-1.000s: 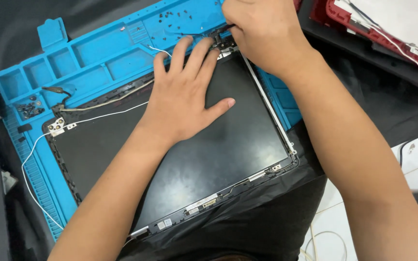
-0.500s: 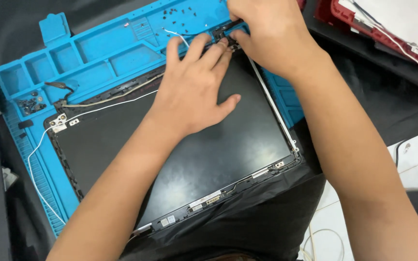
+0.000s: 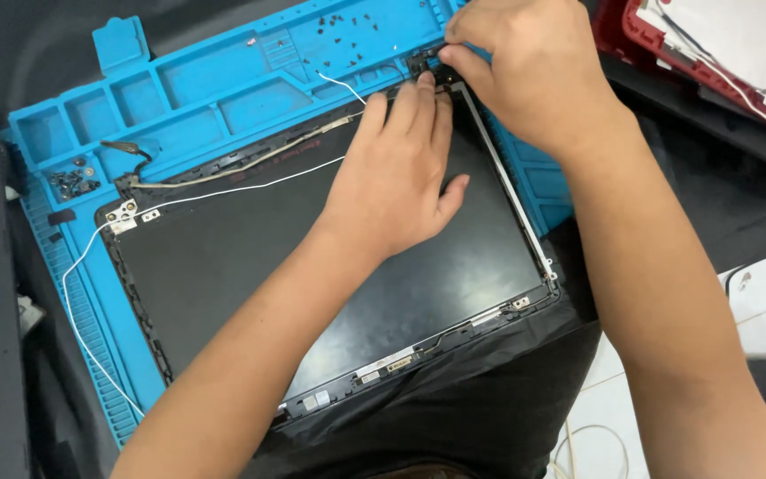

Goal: The person works on the back of a disassembled laptop screen, using a screwdriver to remove screws from the metal hinges. They then disconnect the ribbon cables and wires from the screen assembly by hand.

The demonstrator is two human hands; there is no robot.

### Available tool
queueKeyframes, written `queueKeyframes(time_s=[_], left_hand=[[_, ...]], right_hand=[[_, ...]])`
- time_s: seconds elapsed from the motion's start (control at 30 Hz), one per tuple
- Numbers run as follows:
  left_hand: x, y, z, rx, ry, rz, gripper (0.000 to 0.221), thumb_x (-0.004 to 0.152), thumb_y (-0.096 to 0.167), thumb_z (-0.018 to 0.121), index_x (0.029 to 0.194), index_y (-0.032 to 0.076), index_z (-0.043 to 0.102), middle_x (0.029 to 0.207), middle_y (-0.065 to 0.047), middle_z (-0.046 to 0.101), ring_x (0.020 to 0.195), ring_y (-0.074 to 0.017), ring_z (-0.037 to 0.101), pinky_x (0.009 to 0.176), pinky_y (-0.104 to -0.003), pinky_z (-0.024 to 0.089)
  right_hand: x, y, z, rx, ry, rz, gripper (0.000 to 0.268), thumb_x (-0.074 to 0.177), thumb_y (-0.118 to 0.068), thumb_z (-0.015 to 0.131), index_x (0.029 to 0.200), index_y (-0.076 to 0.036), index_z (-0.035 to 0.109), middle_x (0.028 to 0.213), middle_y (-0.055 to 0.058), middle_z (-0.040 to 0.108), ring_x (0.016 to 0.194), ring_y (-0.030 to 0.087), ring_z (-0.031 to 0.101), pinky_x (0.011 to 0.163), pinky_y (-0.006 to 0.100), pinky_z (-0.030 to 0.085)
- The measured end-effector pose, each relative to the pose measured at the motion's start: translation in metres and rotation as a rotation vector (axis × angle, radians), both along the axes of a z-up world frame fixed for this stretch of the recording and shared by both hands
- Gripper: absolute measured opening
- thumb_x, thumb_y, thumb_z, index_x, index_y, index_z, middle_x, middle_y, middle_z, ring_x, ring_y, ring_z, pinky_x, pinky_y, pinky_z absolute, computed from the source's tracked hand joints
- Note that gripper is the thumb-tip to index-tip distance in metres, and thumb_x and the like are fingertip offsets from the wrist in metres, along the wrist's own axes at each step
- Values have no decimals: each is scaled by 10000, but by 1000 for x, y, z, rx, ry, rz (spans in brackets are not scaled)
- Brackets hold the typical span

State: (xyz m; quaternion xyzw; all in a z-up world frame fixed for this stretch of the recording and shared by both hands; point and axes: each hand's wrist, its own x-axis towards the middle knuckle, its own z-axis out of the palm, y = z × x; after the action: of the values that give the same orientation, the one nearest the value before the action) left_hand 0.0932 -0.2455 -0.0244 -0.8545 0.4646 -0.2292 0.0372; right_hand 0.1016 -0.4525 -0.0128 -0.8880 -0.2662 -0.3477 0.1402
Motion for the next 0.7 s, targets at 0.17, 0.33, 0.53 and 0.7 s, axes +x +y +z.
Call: queueKeyframes(time_s=[0.17, 0.33, 0.53, 0.7], left_hand=[[1, 2, 0, -78, 137, -42, 740, 891, 488, 650, 1328, -105, 576, 1407, -333, 530, 1235, -380, 485, 1036, -459, 360], [0, 2, 2, -130, 175, -67, 746, 847, 488, 696, 1302, -92, 583, 1385, -336, 536, 1245, -389, 492, 1076, -491, 342], [2, -3, -1, -186, 175, -84, 802, 795, 481, 731, 1252, -157, 568, 1338, -408, 541, 1243, -468, 516, 1121, -480, 360], [5, -7, 4, -158, 239, -88, 824, 760, 507, 760, 1193, -171, 581, 1297, -430, 564, 1181, -476, 533, 1092, -485, 383]], right_hand=[[-1, 3, 2, -9, -22, -14, 92, 926, -85, 786, 938, -27, 716, 958, 65, 720, 901, 280, 679, 769, 401, 517], [1, 2, 0, -4, 41, -29, 108, 982, -93, 792, 943, -19, 723, 934, 79, 709, 904, 291, 670, 791, 409, 509], [5, 1, 0, 13, 65, 25, 104, 990, -65, 752, 922, 3, 713, 902, 105, 687, 913, 314, 646, 869, 441, 477], [8, -1, -2, 52, 133, 13, 113, 1016, -82, 744, 956, 13, 738, 892, 133, 681, 887, 324, 643, 801, 448, 478]])
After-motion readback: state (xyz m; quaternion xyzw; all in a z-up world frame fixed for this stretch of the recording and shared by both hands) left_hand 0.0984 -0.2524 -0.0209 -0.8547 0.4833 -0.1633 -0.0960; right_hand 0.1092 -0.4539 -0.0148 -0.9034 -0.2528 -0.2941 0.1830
